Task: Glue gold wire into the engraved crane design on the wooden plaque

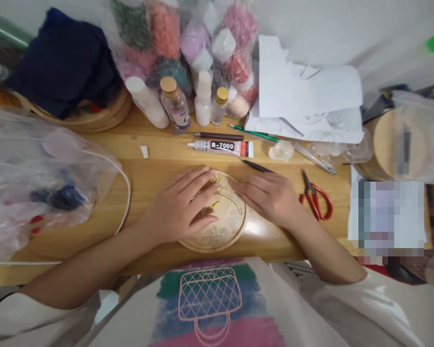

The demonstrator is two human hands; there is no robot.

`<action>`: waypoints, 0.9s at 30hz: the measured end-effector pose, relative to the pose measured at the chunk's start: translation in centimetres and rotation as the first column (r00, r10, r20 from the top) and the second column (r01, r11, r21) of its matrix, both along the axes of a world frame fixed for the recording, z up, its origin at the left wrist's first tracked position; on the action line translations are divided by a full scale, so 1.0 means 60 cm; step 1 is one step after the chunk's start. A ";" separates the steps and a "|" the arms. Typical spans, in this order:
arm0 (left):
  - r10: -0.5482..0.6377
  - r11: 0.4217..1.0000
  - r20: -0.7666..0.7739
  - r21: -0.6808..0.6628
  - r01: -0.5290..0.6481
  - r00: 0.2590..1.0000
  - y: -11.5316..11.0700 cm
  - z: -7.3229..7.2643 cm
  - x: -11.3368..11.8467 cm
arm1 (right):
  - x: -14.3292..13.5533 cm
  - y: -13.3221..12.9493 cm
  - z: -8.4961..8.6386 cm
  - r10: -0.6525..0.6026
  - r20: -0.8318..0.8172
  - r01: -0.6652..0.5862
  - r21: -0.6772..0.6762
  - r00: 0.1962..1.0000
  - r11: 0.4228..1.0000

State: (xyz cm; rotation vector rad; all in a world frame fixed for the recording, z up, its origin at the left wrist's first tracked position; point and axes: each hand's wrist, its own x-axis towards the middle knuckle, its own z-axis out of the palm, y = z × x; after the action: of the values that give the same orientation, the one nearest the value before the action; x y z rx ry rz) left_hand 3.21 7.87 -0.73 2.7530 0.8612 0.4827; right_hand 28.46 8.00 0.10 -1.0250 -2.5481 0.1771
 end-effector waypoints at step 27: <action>0.031 0.999 0.010 -0.039 -0.031 0.999 0.000 0.001 0.001 | 0.001 0.001 -0.007 0.028 0.048 -0.031 0.056 0.998 0.998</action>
State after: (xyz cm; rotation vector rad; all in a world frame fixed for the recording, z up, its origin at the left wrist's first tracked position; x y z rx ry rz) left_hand 3.26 7.86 -0.64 2.7029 0.9026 0.4806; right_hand 28.51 8.09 -0.30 -0.9819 -2.5957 0.0898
